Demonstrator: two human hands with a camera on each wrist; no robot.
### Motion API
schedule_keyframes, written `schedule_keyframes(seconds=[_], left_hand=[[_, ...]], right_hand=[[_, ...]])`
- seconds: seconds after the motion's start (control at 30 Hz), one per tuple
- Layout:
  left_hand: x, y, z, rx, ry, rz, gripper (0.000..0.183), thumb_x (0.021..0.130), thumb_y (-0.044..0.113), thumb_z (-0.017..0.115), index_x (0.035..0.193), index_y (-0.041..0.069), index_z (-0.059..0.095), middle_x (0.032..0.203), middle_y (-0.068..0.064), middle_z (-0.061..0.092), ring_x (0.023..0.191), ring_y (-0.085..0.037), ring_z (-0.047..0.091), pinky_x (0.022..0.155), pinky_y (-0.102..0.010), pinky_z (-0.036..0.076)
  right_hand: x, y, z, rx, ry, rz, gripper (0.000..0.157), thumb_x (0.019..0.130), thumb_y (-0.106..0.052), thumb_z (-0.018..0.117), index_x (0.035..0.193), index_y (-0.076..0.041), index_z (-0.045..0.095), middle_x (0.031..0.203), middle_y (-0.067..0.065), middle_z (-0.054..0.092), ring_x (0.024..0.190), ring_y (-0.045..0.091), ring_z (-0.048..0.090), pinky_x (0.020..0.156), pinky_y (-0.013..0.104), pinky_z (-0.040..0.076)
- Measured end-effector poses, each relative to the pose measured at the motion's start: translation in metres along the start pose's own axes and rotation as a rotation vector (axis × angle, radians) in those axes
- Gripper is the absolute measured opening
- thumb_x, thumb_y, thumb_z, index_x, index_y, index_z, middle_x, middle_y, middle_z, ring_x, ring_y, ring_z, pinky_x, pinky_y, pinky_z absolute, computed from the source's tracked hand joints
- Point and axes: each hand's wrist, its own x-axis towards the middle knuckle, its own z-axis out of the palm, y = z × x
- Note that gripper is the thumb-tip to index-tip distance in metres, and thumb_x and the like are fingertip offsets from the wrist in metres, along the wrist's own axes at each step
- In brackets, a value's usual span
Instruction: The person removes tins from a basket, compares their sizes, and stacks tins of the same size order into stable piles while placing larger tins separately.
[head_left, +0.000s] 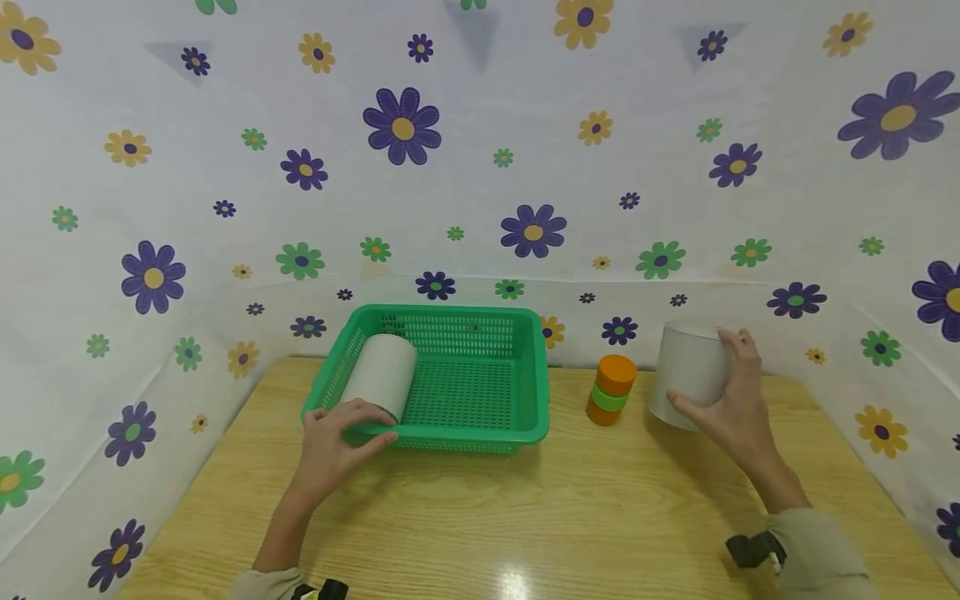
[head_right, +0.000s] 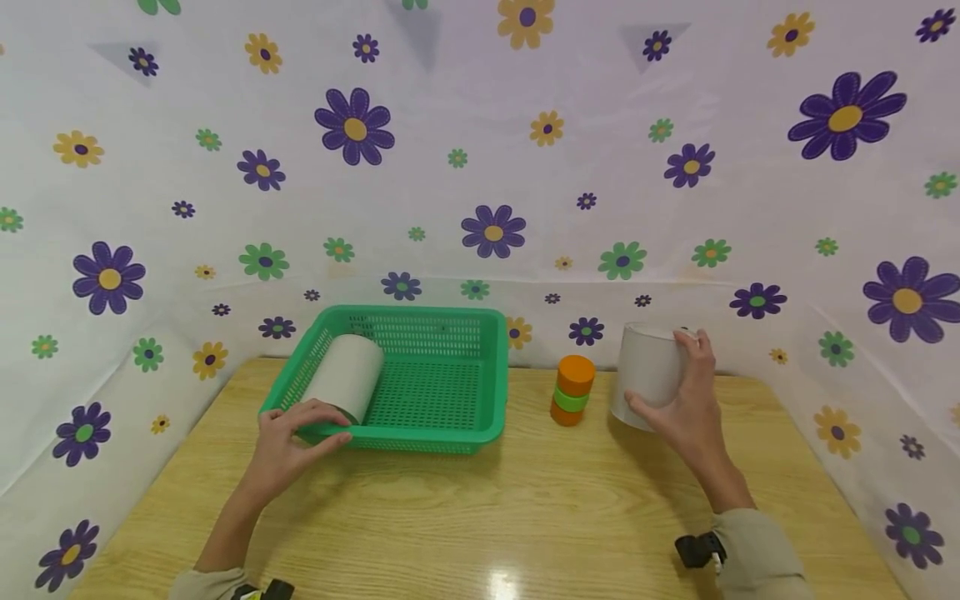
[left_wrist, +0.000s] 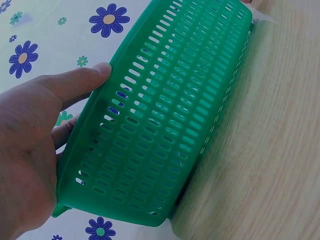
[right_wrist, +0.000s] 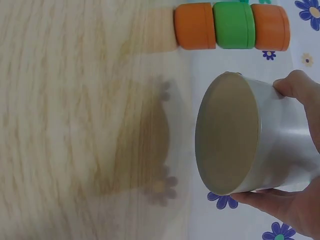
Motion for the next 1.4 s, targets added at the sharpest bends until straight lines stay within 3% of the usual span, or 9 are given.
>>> schedule_keyframes(seconds=[0.37,0.57,0.83,1.0,1.23,1.4], left_hand=[[0.000,0.001,0.000,0.004,-0.001,-0.002,0.023,0.079,0.020,0.089,0.095,0.030,0.076,0.104,0.012,0.072,0.101,-0.018,0.065,0.082,-0.046,0.019],[0.000,0.002,-0.001,0.012,-0.003,-0.007,0.022,0.079,0.021,0.090,0.095,0.030,0.076,0.104,0.012,0.073,0.101,-0.018,0.065,0.082,-0.046,0.019],[0.000,0.001,0.000,0.015,0.002,-0.010,0.022,0.079,0.021,0.090,0.094,0.030,0.076,0.103,0.012,0.073,0.100,-0.018,0.064,0.082,-0.046,0.019],[0.000,0.002,0.000,0.012,0.006,-0.006,0.022,0.078,0.020,0.090,0.094,0.029,0.076,0.103,0.011,0.073,0.100,-0.019,0.065,0.082,-0.045,0.019],[0.001,0.003,0.000,0.006,-0.004,-0.020,0.022,0.079,0.021,0.089,0.094,0.030,0.076,0.104,0.012,0.072,0.101,-0.019,0.064,0.083,-0.046,0.019],[0.001,0.002,0.001,0.001,-0.007,-0.030,0.022,0.080,0.021,0.089,0.094,0.031,0.076,0.103,0.013,0.072,0.101,-0.019,0.064,0.083,-0.046,0.019]], right_hand=[[-0.001,0.010,0.002,-0.059,-0.049,0.007,0.112,0.072,-0.013,0.091,0.158,-0.016,0.019,0.168,0.023,0.004,0.142,0.059,0.025,0.086,0.084,0.034],[-0.002,0.010,-0.001,-0.042,-0.051,-0.016,0.103,0.074,-0.009,0.090,0.153,-0.009,0.024,0.165,0.028,0.012,0.149,0.054,0.014,0.088,0.084,0.031],[-0.008,0.006,-0.002,-0.041,-0.088,-0.006,0.100,0.077,-0.009,0.089,0.155,-0.005,0.028,0.154,0.033,0.030,0.125,0.057,0.040,0.086,0.081,0.039],[-0.014,0.004,-0.003,-0.057,-0.085,-0.007,0.091,0.079,-0.009,0.088,0.151,-0.002,0.033,0.144,0.035,0.036,0.121,0.056,0.042,0.082,0.078,0.043],[-0.021,0.006,-0.004,0.003,-0.092,-0.010,0.059,0.093,-0.006,0.074,0.146,-0.003,0.046,0.137,0.034,0.036,0.123,0.061,0.043,0.077,0.069,0.050],[-0.022,0.006,-0.005,0.004,-0.096,-0.021,0.053,0.098,-0.008,0.069,0.146,-0.002,0.047,0.133,0.033,0.039,0.122,0.062,0.044,0.080,0.063,0.050]])
